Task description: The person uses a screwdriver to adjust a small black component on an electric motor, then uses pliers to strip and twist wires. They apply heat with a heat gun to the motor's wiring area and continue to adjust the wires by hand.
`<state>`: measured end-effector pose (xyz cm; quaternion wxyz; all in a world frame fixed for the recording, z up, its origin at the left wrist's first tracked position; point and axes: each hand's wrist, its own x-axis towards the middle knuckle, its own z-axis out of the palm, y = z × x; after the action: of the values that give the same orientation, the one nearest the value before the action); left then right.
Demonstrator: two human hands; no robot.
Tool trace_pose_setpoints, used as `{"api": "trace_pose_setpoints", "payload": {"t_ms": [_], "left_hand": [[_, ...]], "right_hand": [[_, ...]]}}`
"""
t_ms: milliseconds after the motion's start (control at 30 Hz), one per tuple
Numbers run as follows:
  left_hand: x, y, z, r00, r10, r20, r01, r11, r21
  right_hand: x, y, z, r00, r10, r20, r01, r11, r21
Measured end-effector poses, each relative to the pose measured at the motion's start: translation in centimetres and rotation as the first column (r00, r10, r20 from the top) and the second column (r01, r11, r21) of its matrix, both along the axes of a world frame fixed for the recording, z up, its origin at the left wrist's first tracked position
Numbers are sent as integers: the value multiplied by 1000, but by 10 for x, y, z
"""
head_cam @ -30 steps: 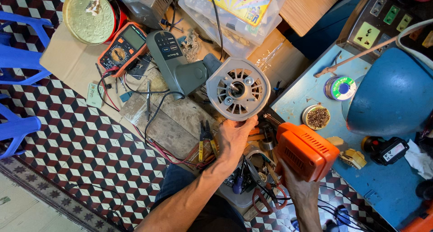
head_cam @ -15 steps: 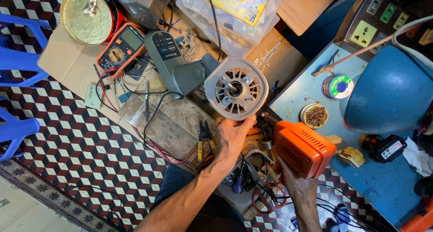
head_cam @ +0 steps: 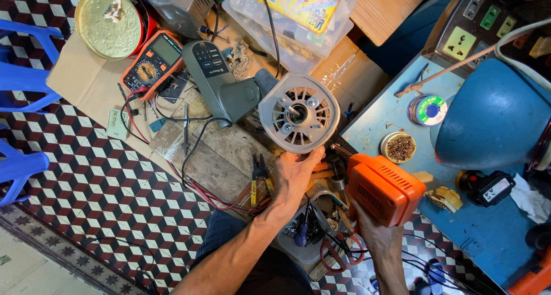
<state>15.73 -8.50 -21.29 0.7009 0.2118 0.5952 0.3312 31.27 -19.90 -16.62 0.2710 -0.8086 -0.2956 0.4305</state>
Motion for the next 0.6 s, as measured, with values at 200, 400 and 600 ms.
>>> {"api": "trace_pose_setpoints", "payload": {"t_ms": [200, 400, 600], "left_hand": [[-3, 2, 5, 1000, -13, 15, 13, 1000, 8], [-2, -1, 4, 999, -23, -24, 23, 1000, 0], [0, 0, 3, 1000, 5, -13, -4, 1000, 9]], "right_hand": [[0, 1, 0, 997, 45, 58, -41, 997, -69], [1, 6, 3, 996, 25, 81, -25, 1000, -2], [-5, 3, 11, 997, -60, 39, 59, 998, 13]]}}
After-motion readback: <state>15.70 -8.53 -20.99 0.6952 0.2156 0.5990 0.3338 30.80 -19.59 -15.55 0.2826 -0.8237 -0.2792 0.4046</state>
